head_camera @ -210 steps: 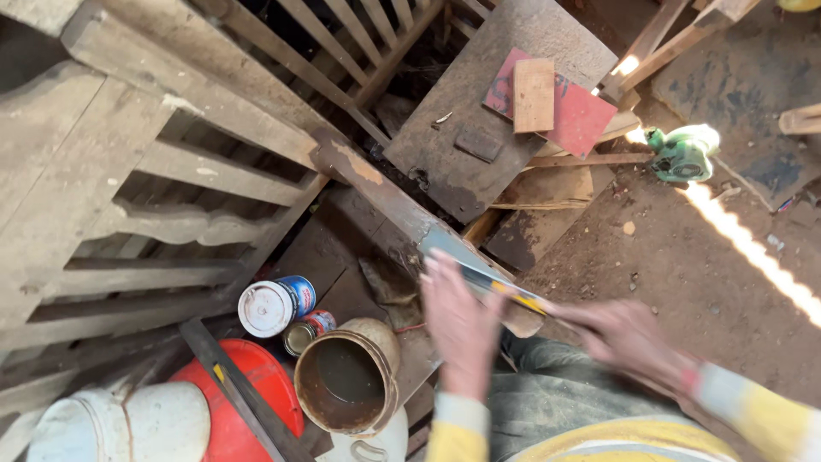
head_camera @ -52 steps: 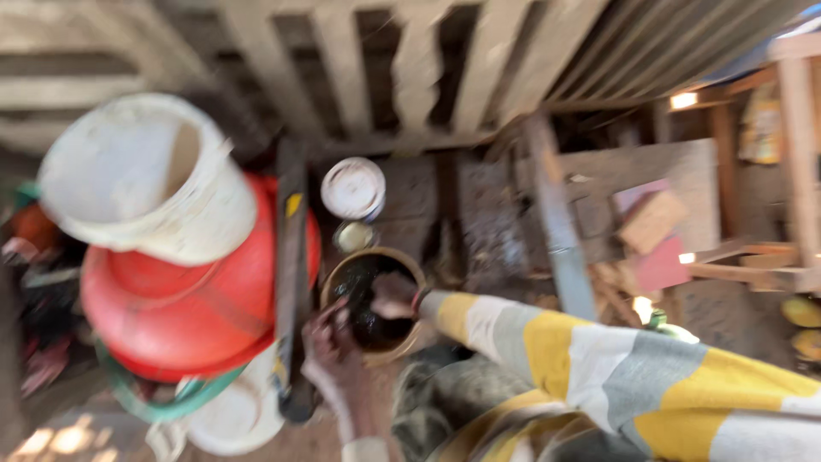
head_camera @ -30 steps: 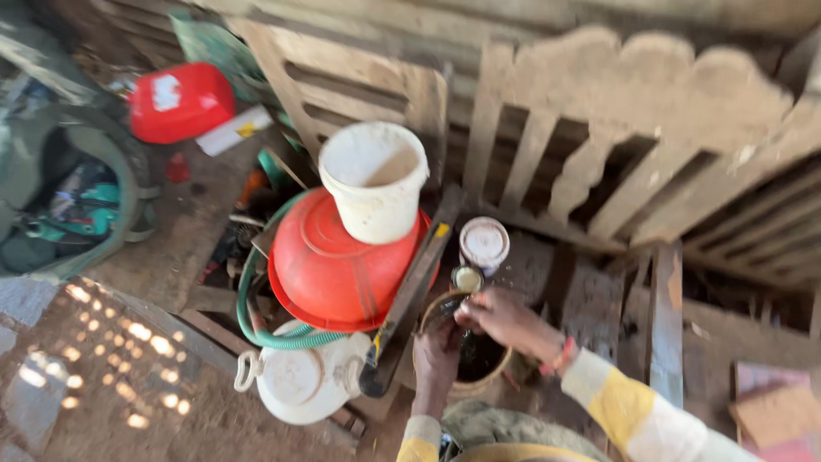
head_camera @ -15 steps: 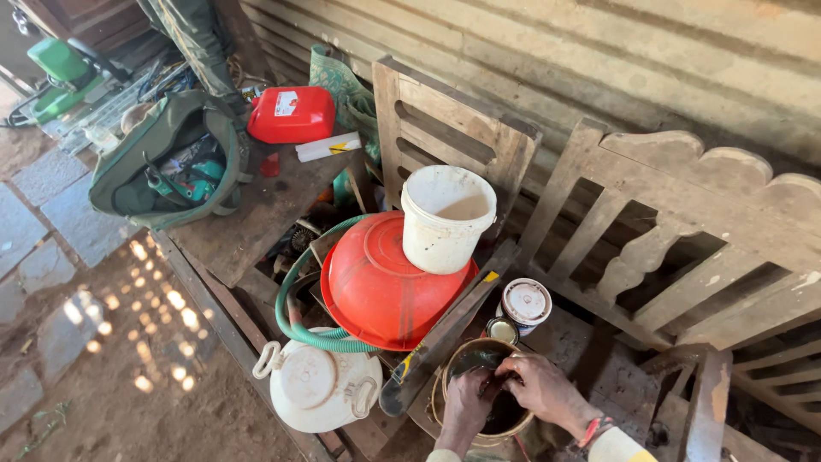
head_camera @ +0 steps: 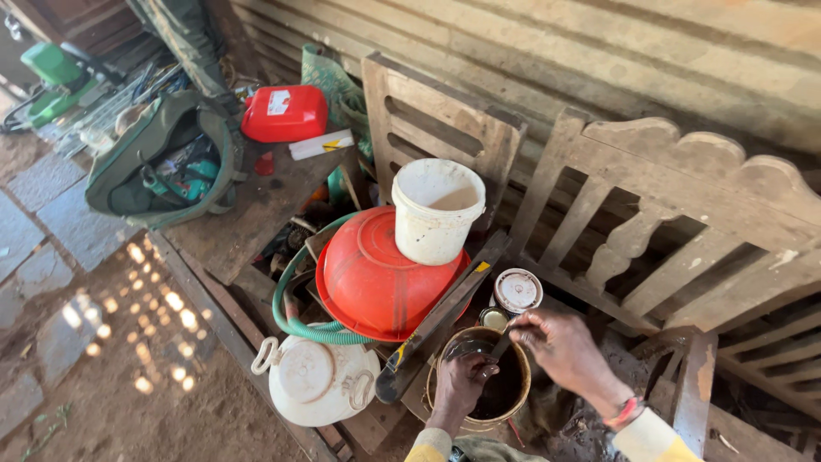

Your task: The person measures a metal strap using a measuring tape, marks it with a pencil, and dips it into a bucket of dark liquid. The person then aligns the strap with a spirit level and uses a small tool to scrape along its surface.

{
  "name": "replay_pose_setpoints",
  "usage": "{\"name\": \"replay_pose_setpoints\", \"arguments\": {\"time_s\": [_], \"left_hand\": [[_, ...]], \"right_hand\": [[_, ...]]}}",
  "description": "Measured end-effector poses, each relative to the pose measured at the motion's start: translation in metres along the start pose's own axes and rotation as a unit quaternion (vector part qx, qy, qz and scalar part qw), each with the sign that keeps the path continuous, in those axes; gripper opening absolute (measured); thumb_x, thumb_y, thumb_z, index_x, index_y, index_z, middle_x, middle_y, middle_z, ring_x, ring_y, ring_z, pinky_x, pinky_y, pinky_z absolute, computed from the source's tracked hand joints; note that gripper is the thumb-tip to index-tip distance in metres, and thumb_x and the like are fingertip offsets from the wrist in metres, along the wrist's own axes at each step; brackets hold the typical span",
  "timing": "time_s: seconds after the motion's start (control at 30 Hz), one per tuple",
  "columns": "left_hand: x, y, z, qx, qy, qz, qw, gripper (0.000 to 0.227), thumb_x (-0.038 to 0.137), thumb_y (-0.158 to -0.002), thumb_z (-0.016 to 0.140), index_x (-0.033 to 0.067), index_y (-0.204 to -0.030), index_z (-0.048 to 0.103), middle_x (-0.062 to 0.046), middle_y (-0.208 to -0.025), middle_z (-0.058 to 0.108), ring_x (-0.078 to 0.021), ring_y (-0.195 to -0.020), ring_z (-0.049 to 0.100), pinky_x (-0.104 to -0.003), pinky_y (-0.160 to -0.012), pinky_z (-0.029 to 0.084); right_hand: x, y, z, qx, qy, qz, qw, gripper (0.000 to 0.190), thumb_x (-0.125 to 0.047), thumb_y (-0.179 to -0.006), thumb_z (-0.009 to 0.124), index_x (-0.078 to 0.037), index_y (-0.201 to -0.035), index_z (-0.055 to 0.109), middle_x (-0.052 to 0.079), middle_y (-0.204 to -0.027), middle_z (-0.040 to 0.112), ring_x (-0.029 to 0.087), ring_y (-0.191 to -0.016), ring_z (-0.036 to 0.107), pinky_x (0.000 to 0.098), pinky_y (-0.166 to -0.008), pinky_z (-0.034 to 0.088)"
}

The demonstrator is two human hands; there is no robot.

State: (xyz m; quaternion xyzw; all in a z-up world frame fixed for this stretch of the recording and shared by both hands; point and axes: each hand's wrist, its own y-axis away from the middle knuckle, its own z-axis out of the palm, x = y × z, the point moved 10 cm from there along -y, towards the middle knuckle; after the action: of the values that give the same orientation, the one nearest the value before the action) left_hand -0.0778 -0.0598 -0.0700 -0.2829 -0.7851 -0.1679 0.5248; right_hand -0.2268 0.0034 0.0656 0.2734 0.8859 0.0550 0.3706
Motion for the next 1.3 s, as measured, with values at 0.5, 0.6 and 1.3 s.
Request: {"name": "replay_pose_setpoints", "arguments": {"time_s": [0.5,0.6,1.3], "left_hand": [[-0.011,-0.009,-0.013,-0.008,0.151,-0.058,0.987,0.014,0.008,-0.083,0.082,0.0097,-0.097,0.084,-0.006,-0.084,0.083,-0.0126,-0.067,0.072,-0.027,-0.063,0.057],[-0.011,-0.018,-0.03,-0.006,0.222,-0.156,0.963,0.009,0.004,-0.087,0.079,0.0075,-0.094,0.083,-0.008,-0.081,0.082,-0.0126,-0.061,0.063,-0.027,-0.059,0.05],[0.057,-0.081,-0.097,0.102,0.596,-0.057,0.794,0.014,0.014,-0.096,0.071,0.0028,-0.103,0.071,-0.015,-0.094,0.078,-0.0303,-0.088,0.078,-0.04,-0.075,0.066]], "right_hand": [[-0.026,0.001,-0.144,0.198,-0.149,-0.071,0.966,0.024,-0.011,-0.088,0.075,-0.011,-0.111,0.077,0.006,-0.1,0.081,0.015,-0.082,0.075,0.0328,-0.078,0.061],[-0.012,-0.007,-0.168,0.231,-0.224,-0.09,0.943,0.024,-0.006,-0.089,0.073,-0.005,-0.114,0.075,0.01,-0.099,0.079,0.017,-0.083,0.075,0.0325,-0.078,0.062],[0.122,0.021,-0.16,0.242,-0.561,-0.023,0.791,0.018,-0.021,-0.101,0.067,-0.003,-0.106,0.069,0.01,-0.098,0.075,0.018,-0.082,0.073,0.0349,-0.079,0.06]]}}
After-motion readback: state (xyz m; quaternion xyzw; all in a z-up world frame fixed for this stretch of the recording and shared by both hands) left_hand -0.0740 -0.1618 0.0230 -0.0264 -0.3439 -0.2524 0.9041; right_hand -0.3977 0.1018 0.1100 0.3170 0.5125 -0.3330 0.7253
